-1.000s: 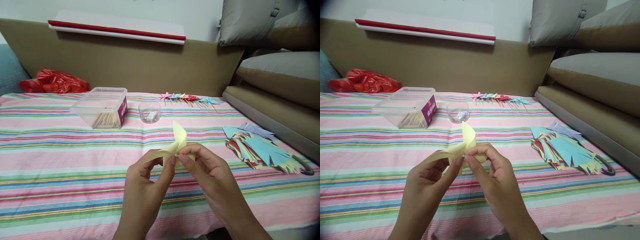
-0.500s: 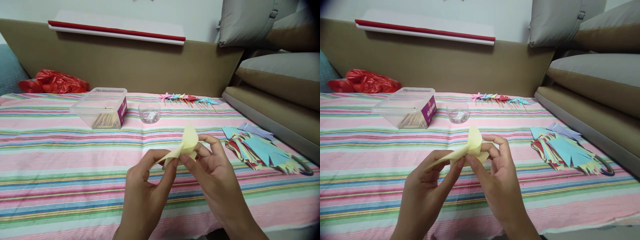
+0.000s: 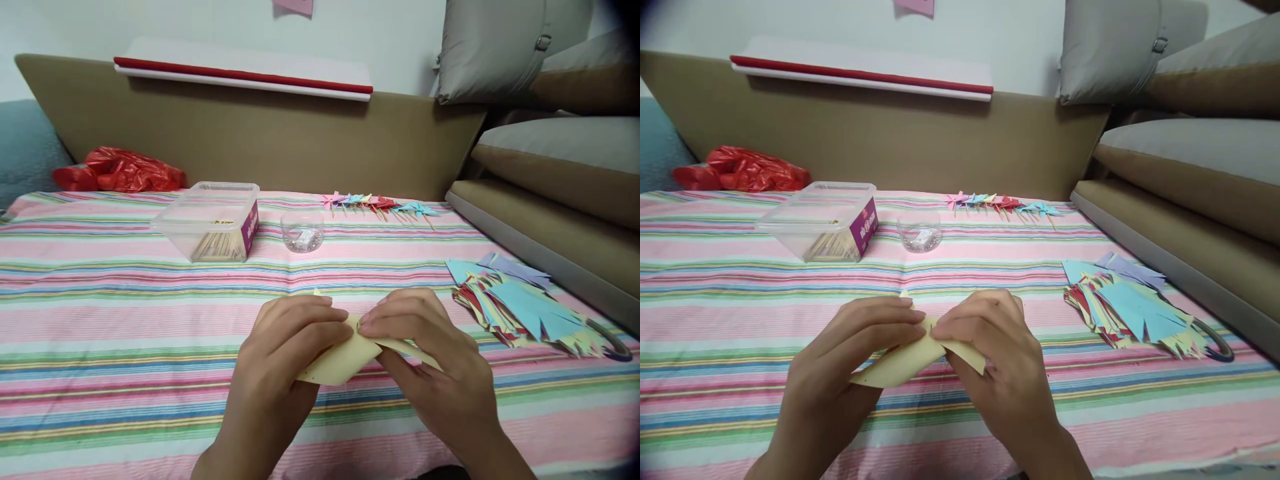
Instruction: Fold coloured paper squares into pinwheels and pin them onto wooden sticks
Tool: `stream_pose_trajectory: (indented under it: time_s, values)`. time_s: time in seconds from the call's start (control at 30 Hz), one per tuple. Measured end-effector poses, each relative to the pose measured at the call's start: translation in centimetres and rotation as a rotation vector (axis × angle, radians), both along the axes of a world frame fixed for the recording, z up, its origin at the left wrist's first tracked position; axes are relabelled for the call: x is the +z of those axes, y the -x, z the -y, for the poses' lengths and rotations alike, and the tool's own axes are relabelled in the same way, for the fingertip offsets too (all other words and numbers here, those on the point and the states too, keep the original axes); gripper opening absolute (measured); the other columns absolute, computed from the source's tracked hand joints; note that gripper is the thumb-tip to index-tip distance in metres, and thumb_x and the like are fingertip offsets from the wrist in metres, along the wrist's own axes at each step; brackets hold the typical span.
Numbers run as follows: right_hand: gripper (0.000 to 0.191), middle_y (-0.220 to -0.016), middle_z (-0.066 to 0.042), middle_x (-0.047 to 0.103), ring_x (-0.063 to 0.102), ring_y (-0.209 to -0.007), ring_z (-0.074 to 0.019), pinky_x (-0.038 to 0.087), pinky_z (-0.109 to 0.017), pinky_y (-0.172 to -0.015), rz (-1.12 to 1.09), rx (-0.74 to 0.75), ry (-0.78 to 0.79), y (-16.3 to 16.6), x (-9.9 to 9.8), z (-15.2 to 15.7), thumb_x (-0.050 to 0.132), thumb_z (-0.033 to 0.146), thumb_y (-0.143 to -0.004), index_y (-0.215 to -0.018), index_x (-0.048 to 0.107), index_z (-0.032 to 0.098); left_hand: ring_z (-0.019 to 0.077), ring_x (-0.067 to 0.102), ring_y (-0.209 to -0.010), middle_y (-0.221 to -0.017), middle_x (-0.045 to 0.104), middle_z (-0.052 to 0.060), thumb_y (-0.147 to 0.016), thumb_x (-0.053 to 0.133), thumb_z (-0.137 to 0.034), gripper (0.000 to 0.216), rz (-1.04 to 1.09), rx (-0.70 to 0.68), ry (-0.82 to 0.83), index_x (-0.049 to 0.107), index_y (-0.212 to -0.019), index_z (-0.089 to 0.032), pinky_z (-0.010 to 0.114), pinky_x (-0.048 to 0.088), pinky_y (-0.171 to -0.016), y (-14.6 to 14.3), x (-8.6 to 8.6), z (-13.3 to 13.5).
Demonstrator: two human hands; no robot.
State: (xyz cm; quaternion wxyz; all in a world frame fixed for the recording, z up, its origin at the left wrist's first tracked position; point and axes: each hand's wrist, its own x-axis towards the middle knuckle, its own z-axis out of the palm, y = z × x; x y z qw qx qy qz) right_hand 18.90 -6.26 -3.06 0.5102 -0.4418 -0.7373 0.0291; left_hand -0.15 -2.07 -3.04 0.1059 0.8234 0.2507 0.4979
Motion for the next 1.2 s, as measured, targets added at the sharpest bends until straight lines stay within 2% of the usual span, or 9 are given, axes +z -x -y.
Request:
stream_pose_trajectory:
  time_s: [0.4,0.53,0.6,0.67,0.73,0.83,0.97,1.1,1.2]
  values:
    - [0.022,-0.093,0.0,0.076,0.068,-0.094,-0.0221,0.052,-0.04,-0.083,-0.069,0.056,0.095,0.9,-1.3,-2.5,0.063,0.009,-0.093,-0.098,0.07,0.029,0.0218,0.065,-0.109,-0.11,0.074,0.002,-0.086,0.059,0.002,0.041,-0.142,0.1,0.21,0.063,-0.114,-0.027,0.037,0.053,-0.092,1.9,-0.6,-0.8]
    - [0.018,-0.092,-0.001,0.076,0.069,-0.091,-0.0228,0.051,-0.039,-0.079,-0.073,0.048,0.125,1.2,-1.4,-3.0,0.063,0.01,-0.093,-0.095,0.068,0.027,0.0242,0.067,-0.109,-0.115,0.074,0.004,-0.095,0.057,-0.016,0.029,-0.229,0.27,0.224,0.063,-0.121,-0.028,0.038,0.054,-0.088,4.6,-0.7,-1.0]
    - [0.018,-0.089,-0.001,0.076,0.069,-0.087,-0.0221,0.05,-0.039,-0.077,-0.038,0.057,0.161,1.1,-1.4,-3.0,0.061,0.009,-0.093,-0.092,0.067,0.026,0.0262,0.068,-0.106,-0.112,0.075,0.005,-0.098,0.057,-0.03,0.019,-0.22,0.423,0.254,0.066,-0.115,-0.027,0.035,0.055,-0.076,6.4,-0.3,-1.1]
    - [0.018,-0.086,-0.001,0.076,0.07,-0.083,-0.0212,0.05,-0.038,-0.076,0.008,0.083,0.196,1.0,-1.4,-3.0,0.06,0.007,-0.092,-0.089,0.067,0.024,0.0264,0.07,-0.095,-0.102,0.075,0.005,-0.098,0.056,-0.043,0.02,-0.203,0.583,0.317,0.068,-0.101,-0.026,0.032,0.051,-0.062,8.2,0.8,-1.5]
    - [0.02,-0.084,0.0,0.076,0.07,-0.08,-0.021,0.05,-0.038,-0.075,0.04,0.111,0.228,0.9,-1.4,-3.0,0.062,0.005,-0.09,-0.088,0.067,0.024,0.0255,0.07,-0.087,-0.095,0.076,0.003,-0.097,0.056,-0.05,0.027,-0.202,0.705,0.349,0.067,-0.092,-0.026,0.033,0.052,-0.068,9.6,2.5,-2.4]
    - [0.022,-0.083,0.001,0.077,0.071,-0.078,-0.0212,0.05,-0.036,-0.071,0.057,0.139,0.277,0.6,-1.6,-3.0,0.063,0.002,-0.087,-0.087,0.067,0.024,0.0258,0.071,-0.099,-0.107,0.078,0.003,-0.1,0.049,-0.05,0.031,-0.242,0.792,0.379,0.066,-0.093,-0.025,0.034,0.054,-0.081,10.7,5.4,-5.6]
    - [0.023,-0.083,0.002,0.076,0.07,-0.077,-0.021,0.05,-0.035,-0.07,0.06,0.157,0.312,0.5,-2.1,-3.2,0.062,0.003,-0.087,-0.087,0.067,0.025,0.0248,0.067,-0.114,-0.123,0.073,0.008,-0.101,0.049,-0.029,0.023,-0.558,0.787,0.398,0.066,-0.11,-0.018,0.035,0.052,-0.097,10.7,8.0,-13.8]
    - [0.024,-0.082,0.002,0.075,0.068,-0.077,-0.0201,0.048,-0.035,-0.072,0.013,0.168,0.307,1.0,-2.8,-3.4,0.059,0.003,-0.086,-0.086,0.065,0.025,0.0253,0.068,-0.106,-0.121,0.069,0.009,-0.097,0.065,-0.035,0.027,-0.77,0.802,0.557,0.067,-0.117,-0.016,0.046,0.057,-0.092,9.8,8.5,-21.9]
    - [0.024,-0.083,0.004,0.075,0.068,-0.078,-0.0185,0.046,-0.034,-0.074,0.004,0.226,0.334,1.4,-3.2,-3.7,0.06,0.003,-0.086,-0.087,0.065,0.026,0.0255,0.068,-0.104,-0.125,0.067,0.009,-0.097,0.066,-0.035,0.033,-0.869,0.817,0.642,0.065,-0.124,-0.017,0.044,0.059,-0.087,8.8,7.8,-25.1]
